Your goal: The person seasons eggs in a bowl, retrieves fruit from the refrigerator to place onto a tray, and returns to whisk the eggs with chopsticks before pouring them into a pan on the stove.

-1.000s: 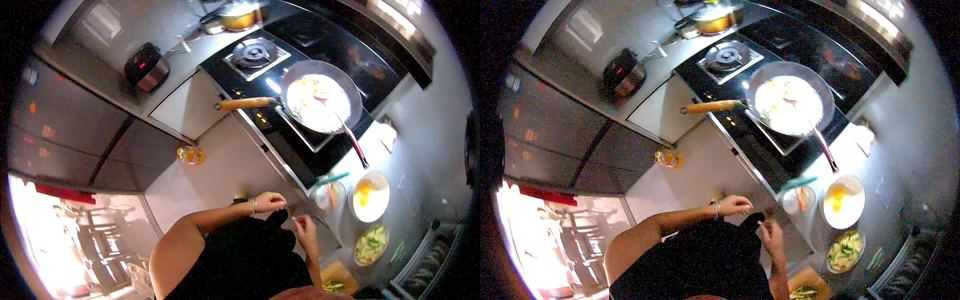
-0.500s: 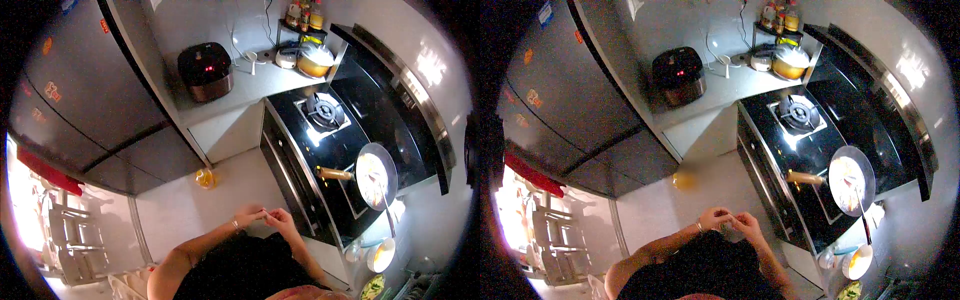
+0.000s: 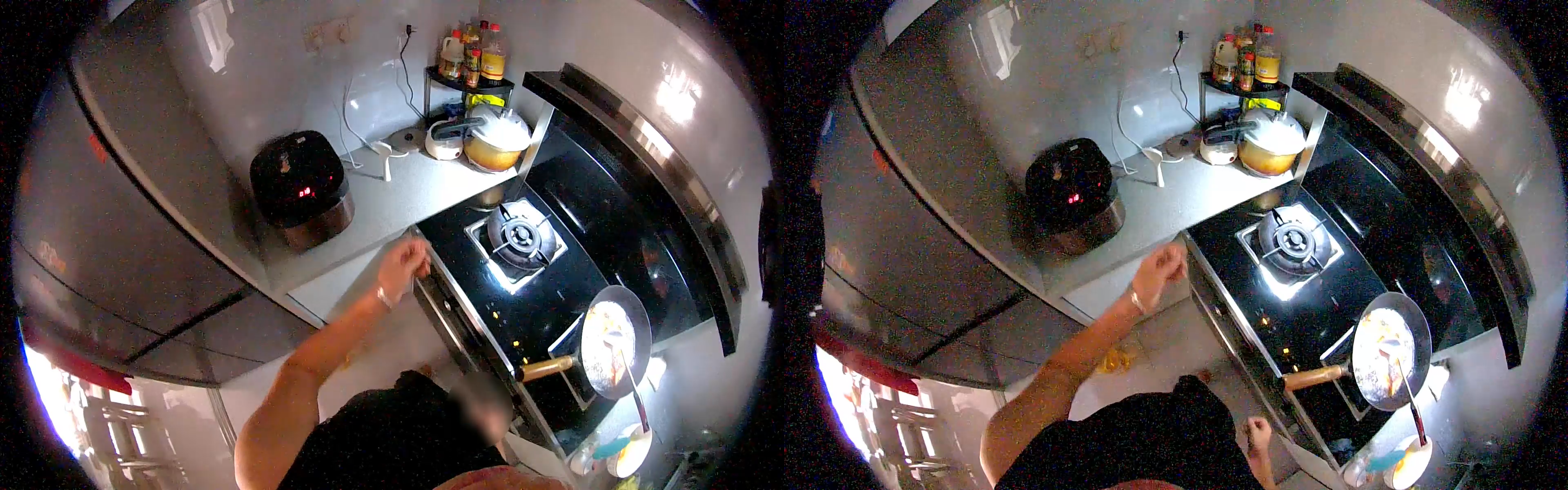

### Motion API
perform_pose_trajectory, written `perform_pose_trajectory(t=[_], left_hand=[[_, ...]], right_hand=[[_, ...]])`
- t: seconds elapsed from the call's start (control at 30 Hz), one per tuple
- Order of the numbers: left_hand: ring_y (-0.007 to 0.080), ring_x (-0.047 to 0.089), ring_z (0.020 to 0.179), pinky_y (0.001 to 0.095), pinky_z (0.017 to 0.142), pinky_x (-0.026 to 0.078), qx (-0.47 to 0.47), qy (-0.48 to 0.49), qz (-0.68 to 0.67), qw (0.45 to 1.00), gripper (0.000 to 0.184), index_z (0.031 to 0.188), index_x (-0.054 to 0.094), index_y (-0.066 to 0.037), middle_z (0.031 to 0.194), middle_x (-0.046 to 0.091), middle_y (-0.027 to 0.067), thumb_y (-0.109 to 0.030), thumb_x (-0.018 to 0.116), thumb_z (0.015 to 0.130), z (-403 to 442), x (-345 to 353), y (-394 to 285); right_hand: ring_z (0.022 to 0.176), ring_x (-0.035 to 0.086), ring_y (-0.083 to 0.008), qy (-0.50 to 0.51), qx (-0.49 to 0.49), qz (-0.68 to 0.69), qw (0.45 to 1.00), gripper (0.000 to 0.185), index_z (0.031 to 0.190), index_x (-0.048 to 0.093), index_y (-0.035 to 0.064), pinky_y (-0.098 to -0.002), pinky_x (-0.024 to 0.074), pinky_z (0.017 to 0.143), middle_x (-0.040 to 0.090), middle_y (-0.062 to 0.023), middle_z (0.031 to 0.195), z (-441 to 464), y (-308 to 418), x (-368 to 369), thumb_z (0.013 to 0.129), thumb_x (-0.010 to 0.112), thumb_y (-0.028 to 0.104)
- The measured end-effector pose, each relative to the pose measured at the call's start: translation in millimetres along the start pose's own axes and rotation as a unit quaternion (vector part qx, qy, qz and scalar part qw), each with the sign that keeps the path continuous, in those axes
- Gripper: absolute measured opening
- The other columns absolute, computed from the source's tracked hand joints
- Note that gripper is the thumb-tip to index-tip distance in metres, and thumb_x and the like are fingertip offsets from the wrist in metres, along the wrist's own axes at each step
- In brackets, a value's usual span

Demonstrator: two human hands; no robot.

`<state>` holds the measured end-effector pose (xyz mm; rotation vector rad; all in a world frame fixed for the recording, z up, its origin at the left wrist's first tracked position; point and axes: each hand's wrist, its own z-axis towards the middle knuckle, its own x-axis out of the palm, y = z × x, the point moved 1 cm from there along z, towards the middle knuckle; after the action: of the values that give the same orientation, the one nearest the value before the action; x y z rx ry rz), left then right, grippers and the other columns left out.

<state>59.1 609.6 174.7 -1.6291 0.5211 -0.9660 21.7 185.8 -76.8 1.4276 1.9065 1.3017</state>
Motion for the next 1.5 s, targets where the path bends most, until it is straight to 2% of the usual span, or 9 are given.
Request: perform_pose_trajectory(t=[0.1, 0.3, 0.63, 0.73, 0.83, 0.93, 1.3, 1.43, 1.5], left_hand=[[0.0089, 0.054, 0.065, 0.0247, 0.066, 0.049, 0.099, 0.047, 0.091, 0.99, 0.027, 0.111, 0.055, -0.006, 0.074, 0.057, 0.0006, -0.024, 0.051, 0.091, 101.0, -4.3, -53.2], [0.0085, 0.052, 0.051, 0.0225, 0.044, 0.043, 0.109, 0.048, 0.185, 0.976, 0.036, 0.115, 0.058, -0.009, 0.066, 0.057, 0.0021, -0.03, 0.06, 0.086, 286.2, -10.3, -111.1], [0.0114, 0.042, 0.041, 0.0256, 0.035, 0.03, -0.126, 0.0, 0.344, 0.931, 0.026, 0.078, 0.06, -0.005, 0.06, 0.057, 0.0055, -0.028, 0.056, 0.088, 643.3, -73.1, -21.0], [0.0262, 0.064, 0.06, 0.0337, 0.046, 0.054, -0.132, -0.059, 0.191, 0.971, 0.018, 0.089, 0.054, 0.003, 0.076, 0.062, 0.0157, -0.015, 0.056, 0.087, 717.6, -68.1, 22.1], [0.0389, 0.064, 0.077, 0.0431, 0.063, 0.059, -0.203, -0.035, 0.074, 0.976, 0.02, 0.099, 0.048, 0.007, 0.086, 0.061, 0.0227, -0.007, 0.054, 0.087, 765.5, -65.3, 48.1], [0.029, 0.065, 0.073, 0.0288, 0.051, 0.057, -0.26, -0.057, 0.092, 0.96, 0.033, 0.1, 0.054, 0.006, 0.09, 0.064, 0.0183, -0.026, 0.052, 0.09, 745.7, -34.3, 17.1], [0.0246, 0.06, 0.05, 0.0336, 0.049, 0.057, -0.143, -0.202, 0.04, 0.968, 0.025, 0.071, 0.055, 0.004, 0.059, 0.056, 0.0136, -0.014, 0.053, 0.088, 813.5, -45.1, 59.6], [0.0218, 0.053, 0.043, 0.0355, 0.044, 0.051, -0.111, -0.217, 0.519, 0.82, 0.035, 0.068, 0.057, 0.001, 0.062, 0.056, 0.0146, -0.028, 0.057, 0.087, 842.7, -49.4, 83.9], [0.0222, 0.056, 0.047, 0.0354, 0.046, 0.052, -0.089, -0.249, 0.526, 0.808, 0.033, 0.069, 0.058, 0.002, 0.063, 0.058, 0.0154, -0.026, 0.057, 0.087, 842.6, -43.1, 80.7]], right_hand=[[0.057, 0.054, -0.0144, -0.014, 0.172, 0.012, 0.985, 0.017, 0.068, 0.055, 0.002, -0.0314, 0.0442, 0.053, 0.058, -0.0089, 0.069, 40.4, -25.1, -14.7, 0.083, 0.058, 0.009], [0.057, 0.055, -0.0148, -0.029, 0.204, -0.019, 0.978, 0.017, 0.069, 0.055, 0.0015, -0.0314, 0.0443, 0.053, 0.059, -0.0093, 0.07, 121.4, 15.4, 18.2, 0.084, 0.057, 0.01], [0.058, 0.055, -0.0156, -0.125, 0.231, -0.037, 0.964, 0.017, 0.072, 0.056, 0.0008, -0.0315, 0.0446, 0.053, 0.059, -0.01, 0.07, 193.3, 42.8, 45.1, 0.085, 0.056, 0.011], [0.058, 0.056, -0.0158, -0.159, 0.249, -0.039, 0.955, 0.017, 0.072, 0.056, 0.0005, -0.0315, 0.0447, 0.053, 0.059, -0.0102, 0.07, 214.3, 54.7, 66.2, 0.085, 0.056, 0.012], [0.058, 0.056, -0.0161, -0.19, 0.273, -0.041, 0.942, 0.017, 0.073, 0.057, 0.0003, -0.0316, 0.0448, 0.053, 0.06, -0.0104, 0.071, 224.9, 64.8, 84.6, 0.085, 0.055, 0.012], [0.058, 0.056, -0.0163, -0.21, 0.297, -0.04, 0.931, 0.017, 0.074, 0.057, 0.0001, -0.0316, 0.0449, 0.053, 0.06, -0.0106, 0.071, 235.1, 72.5, 103.1, 0.085, 0.055, 0.013], [0.059, 0.057, -0.0171, -0.251, 0.359, -0.062, 0.897, 0.018, 0.076, 0.058, -0.0008, -0.0317, 0.0452, 0.053, 0.061, -0.0114, 0.071, 259.6, 98.6, 132.5, 0.086, 0.054, 0.014], [0.059, 0.057, -0.0175, -0.251, 0.374, -0.074, 0.89, 0.019, 0.077, 0.058, -0.0011, -0.0317, 0.0453, 0.053, 0.061, -0.0117, 0.072, 268.0, 103.6, 130.3, 0.086, 0.053, 0.014], [0.059, 0.057, -0.0176, -0.253, 0.379, -0.079, 0.887, 0.019, 0.078, 0.059, -0.0013, -0.0317, 0.0453, 0.053, 0.061, -0.0119, 0.072, 269.7, 106.6, 127.9, 0.086, 0.053, 0.015]])
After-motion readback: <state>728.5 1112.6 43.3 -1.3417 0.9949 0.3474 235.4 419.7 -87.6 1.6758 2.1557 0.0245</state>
